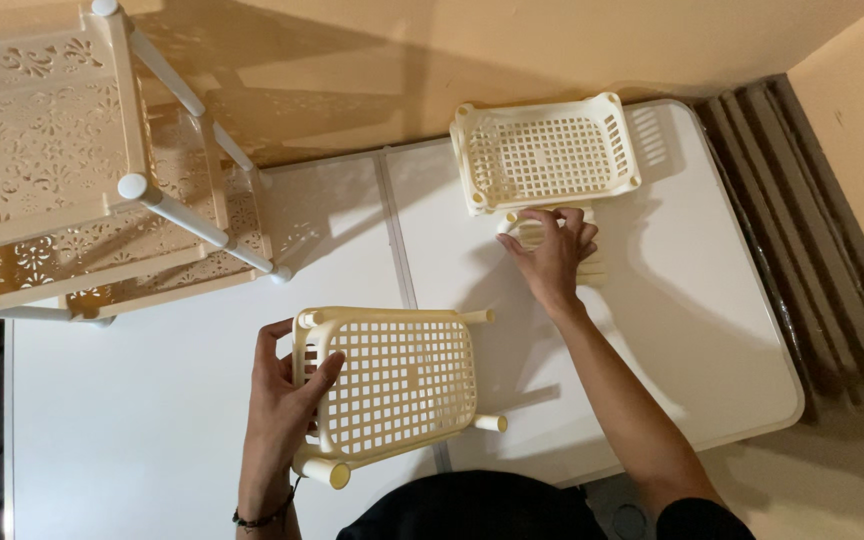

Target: The person assembles a plastic storage rack by inserting white cylindrical rods into beige perforated trays. They connect multiple trays and rods to form a three-tiered structure, then disassemble it and begin reassembling it again.

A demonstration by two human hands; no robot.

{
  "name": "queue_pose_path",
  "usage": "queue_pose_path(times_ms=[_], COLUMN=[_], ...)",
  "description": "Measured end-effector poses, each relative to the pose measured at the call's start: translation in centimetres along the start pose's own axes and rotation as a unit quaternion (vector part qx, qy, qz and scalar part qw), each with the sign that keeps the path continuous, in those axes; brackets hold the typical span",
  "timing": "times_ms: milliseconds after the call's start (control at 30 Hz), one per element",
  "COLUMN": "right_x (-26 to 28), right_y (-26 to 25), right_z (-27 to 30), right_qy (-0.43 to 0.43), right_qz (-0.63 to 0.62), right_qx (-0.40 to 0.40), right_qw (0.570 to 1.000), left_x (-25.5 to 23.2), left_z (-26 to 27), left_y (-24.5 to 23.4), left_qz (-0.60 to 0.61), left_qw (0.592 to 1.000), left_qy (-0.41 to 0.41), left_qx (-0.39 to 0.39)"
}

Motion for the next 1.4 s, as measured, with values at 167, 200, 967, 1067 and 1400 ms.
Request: queue_pose_path(times_ms=[167, 200, 967, 1067, 1400], right_x=[1.6, 1.5, 11.4, 13.5, 19.1], right_y=[-2.3, -2.5, -6.5, -7.3, -12.1], right_z=[2.4, 3.0, 7.1, 6.7, 6.2], right_qy=[-0.049, -0.019, 0.006, -0.029, -0.117], right_qz=[-0.015, -0.093, -0.496, -0.481, -0.485], right_qx=[0.003, 0.036, 0.185, 0.231, 0.302], right_qw=[0.999, 0.995, 0.848, 0.845, 0.812], left_x=[0.7, 0.7, 3.4, 0.9, -3.8], left_z=[0.3, 0.6, 5.9, 6.1, 4.9], left_y=[0.5, 0.7, 3.6, 5.0, 7.3], left_qz=[0.055, 0.078, 0.112, 0.011, 0.04], left_qw=[0.994, 0.987, 0.929, 0.943, 0.921], left_qy=[0.09, 0.126, 0.229, 0.244, 0.384], left_qx=[0.036, 0.055, 0.267, 0.224, 0.04])
Point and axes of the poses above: each hand's wrist, its own z-axis away from the middle knuckle, its own y-axis out of the palm, x = y × z, the point moved 5 cm from there along -z, towards the middle knuckle
